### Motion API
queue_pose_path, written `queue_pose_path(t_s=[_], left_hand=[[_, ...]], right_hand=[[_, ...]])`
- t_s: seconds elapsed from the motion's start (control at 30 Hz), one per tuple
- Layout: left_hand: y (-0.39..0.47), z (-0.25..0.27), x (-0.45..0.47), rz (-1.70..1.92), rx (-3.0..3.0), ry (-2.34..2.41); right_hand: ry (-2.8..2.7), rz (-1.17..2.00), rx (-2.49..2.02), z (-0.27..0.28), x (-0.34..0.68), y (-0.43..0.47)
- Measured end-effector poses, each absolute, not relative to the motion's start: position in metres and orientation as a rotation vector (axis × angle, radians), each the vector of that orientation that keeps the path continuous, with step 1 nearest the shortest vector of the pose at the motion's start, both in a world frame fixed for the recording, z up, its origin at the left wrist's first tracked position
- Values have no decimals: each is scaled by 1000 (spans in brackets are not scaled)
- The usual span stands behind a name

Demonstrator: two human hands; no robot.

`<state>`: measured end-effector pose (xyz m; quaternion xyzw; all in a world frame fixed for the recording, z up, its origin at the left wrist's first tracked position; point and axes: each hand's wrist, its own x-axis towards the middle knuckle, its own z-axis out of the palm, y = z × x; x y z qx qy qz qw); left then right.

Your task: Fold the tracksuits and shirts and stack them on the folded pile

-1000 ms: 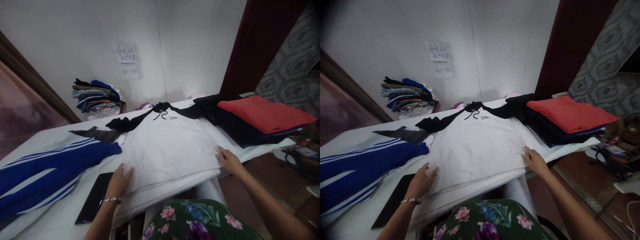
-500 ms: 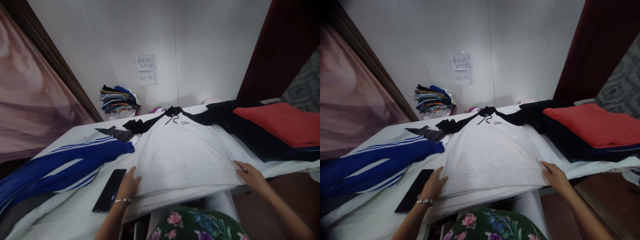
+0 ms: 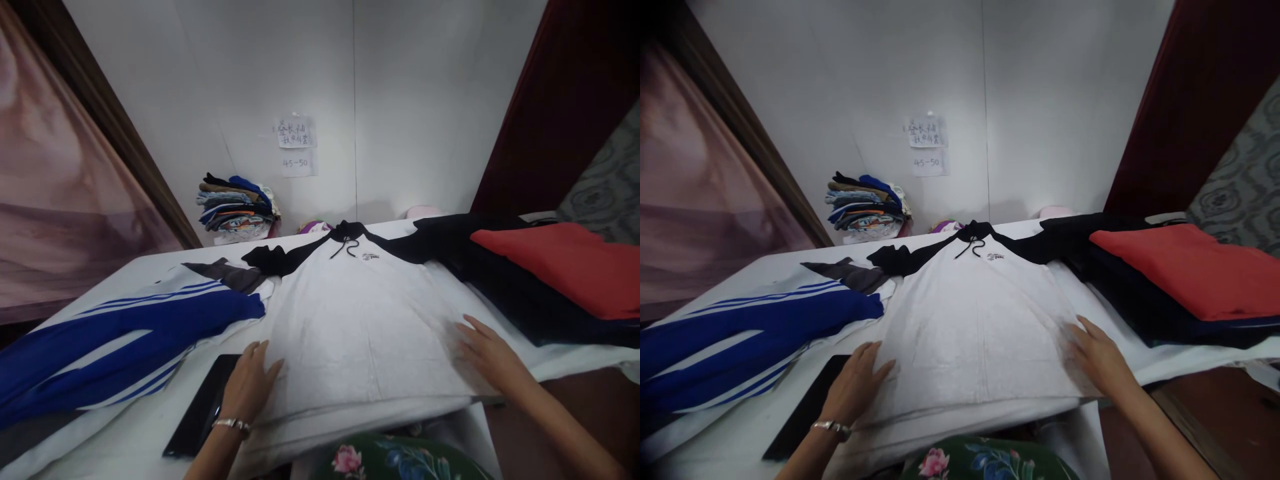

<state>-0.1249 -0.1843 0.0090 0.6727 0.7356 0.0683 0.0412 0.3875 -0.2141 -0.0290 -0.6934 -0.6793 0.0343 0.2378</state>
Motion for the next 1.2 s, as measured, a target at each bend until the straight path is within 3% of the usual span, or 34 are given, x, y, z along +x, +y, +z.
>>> queue_pose_path(t_s=[0.1, 0.2, 0.4, 0.7, 1.2], left_hand=[[-160, 20, -99, 283, 2296, 2065], [-129, 22, -75, 289, 2431, 1885], [-94, -12, -83, -15, 2283, 2058], [-93, -35, -103, 47, 2413, 2040], [-87, -23, -103, 22, 2257, 2007]], right_hand=[[-2087, -29, -1727, 0, 340, -171], [-2231, 108, -1700, 13, 300, -120], [-2117, 326, -2199, -11, 329, -52], [-2020, 195, -2294, -44, 379, -50], [-1963, 284, -2307, -30, 363, -49]])
